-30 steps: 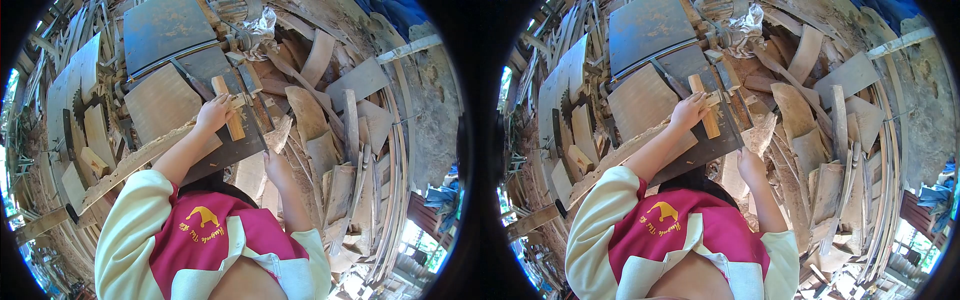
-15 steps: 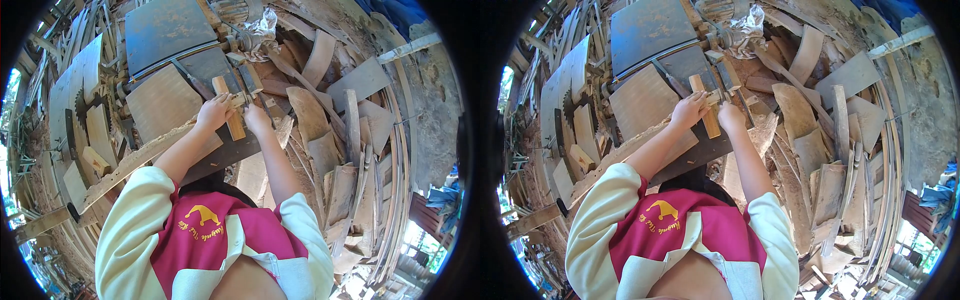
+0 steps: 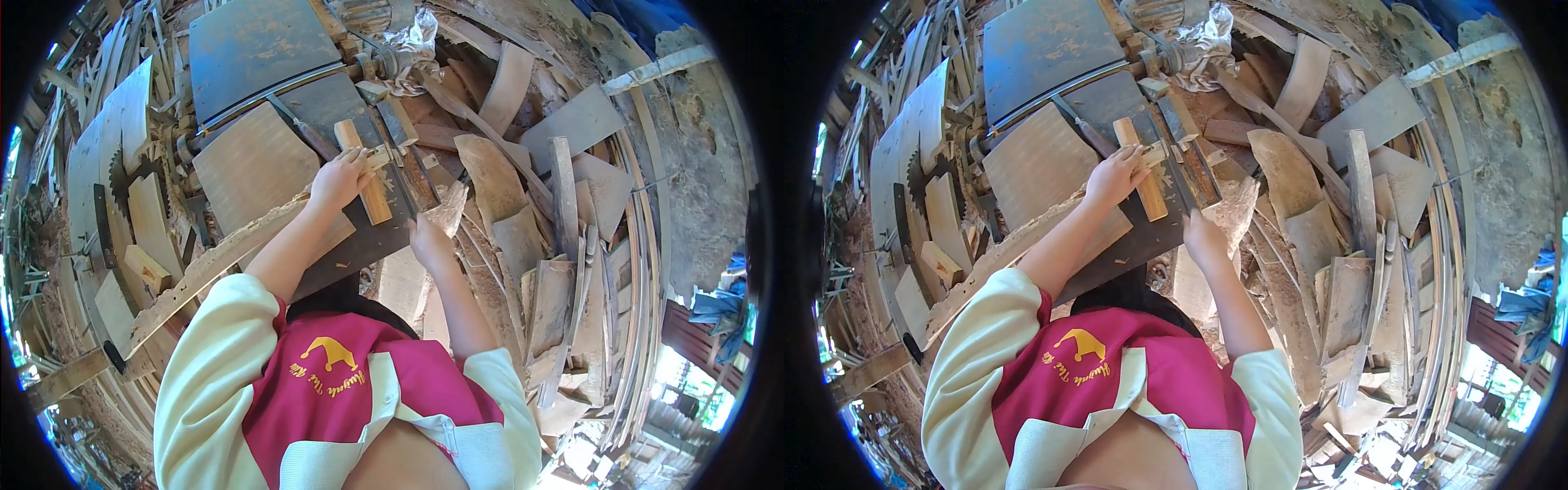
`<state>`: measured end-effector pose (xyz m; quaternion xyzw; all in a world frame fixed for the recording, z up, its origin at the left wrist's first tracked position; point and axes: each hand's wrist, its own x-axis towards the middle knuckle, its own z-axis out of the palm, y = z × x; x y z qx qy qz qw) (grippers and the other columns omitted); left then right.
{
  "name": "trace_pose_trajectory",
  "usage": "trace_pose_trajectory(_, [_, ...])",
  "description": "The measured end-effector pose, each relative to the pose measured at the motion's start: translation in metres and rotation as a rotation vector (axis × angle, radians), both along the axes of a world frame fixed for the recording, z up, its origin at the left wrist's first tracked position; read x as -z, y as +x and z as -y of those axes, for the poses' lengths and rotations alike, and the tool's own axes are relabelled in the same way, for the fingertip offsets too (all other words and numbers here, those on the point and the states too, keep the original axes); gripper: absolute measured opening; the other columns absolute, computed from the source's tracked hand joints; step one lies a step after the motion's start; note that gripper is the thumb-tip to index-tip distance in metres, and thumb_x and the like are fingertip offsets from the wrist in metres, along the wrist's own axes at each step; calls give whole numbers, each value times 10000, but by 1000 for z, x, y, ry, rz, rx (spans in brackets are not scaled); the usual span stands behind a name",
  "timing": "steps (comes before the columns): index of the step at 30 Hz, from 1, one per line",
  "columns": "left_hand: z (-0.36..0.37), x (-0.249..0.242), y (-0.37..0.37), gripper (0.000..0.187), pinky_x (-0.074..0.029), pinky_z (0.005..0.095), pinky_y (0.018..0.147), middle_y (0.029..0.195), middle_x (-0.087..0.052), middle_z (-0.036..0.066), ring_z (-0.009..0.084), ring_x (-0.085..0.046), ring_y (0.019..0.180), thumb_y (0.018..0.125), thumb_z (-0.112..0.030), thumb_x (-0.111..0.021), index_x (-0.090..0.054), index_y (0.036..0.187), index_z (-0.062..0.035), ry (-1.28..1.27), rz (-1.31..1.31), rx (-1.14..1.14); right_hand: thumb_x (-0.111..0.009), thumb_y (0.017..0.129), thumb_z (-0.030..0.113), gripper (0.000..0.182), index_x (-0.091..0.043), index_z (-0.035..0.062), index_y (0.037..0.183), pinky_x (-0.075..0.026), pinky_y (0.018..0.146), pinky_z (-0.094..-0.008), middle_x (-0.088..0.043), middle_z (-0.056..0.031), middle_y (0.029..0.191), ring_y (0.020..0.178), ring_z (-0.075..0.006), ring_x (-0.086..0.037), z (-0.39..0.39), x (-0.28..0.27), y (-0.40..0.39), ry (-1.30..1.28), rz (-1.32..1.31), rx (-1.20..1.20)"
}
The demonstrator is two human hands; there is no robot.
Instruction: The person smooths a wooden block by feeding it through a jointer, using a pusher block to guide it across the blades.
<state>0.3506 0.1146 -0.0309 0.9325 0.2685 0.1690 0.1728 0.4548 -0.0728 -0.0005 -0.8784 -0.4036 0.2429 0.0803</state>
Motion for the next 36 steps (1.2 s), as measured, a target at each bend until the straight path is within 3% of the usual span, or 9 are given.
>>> trace_pose_trajectory(8, [-2, 2, -1, 470, -437, 341, 864, 1160, -526, 128, 250, -479, 1106, 807, -308, -540, -488, 1158, 0, 24, 4, 23, -352, 898, 305, 300, -496, 43, 914, -440, 675, -481, -594, -211, 769, 754, -381, -578, 39, -34, -7, -48, -31, 6])
trace_pose_trajectory(12, [-2, 3, 0, 472, -449, 343, 849, 1161, -526, 120, 251, -491, 1089, 798, -299, -555, -489, 1158, -2, 39, 9, 20, -350, 898, 299, 310, -511, 33, 906, -439, 694, -477, -596, -215, 789, 774, -378, -577, 15, -42, 1, -67, -2, -25])
trace_pose_trajectory(24, [-1, -4, 2, 471, -433, 329, 878, 1144, -540, 122, 234, -478, 1115, 799, -309, -547, -495, 1150, 1, 19, 0, 21, -357, 889, 294, 321, -535, 32, 938, -429, 778, -452, -596, -214, 916, 895, -367, -565, -95, 15, 28, 64, -70, 13])
trace_pose_trajectory(29, [-2, 2, 1, 458, -452, 334, 851, 1158, -533, 104, 239, -490, 1094, 795, -301, -561, -502, 1146, -13, 31, 8, 12, -356, 889, 290, 315, -530, 29, 922, -430, 761, -459, -597, -211, 908, 884, -371, -565, -74, 2, 20, 52, -76, 9])
trace_pose_trajectory(36, [0, -2, 1, 467, -446, 336, 862, 1168, -525, 111, 234, -470, 1120, 800, -310, -553, -494, 1160, -19, 10, -9, 4, -364, 890, 283, 300, -526, 31, 895, -439, 720, -454, -597, -216, 830, 814, -372, -576, 16, -40, 6, -29, -53, -46])
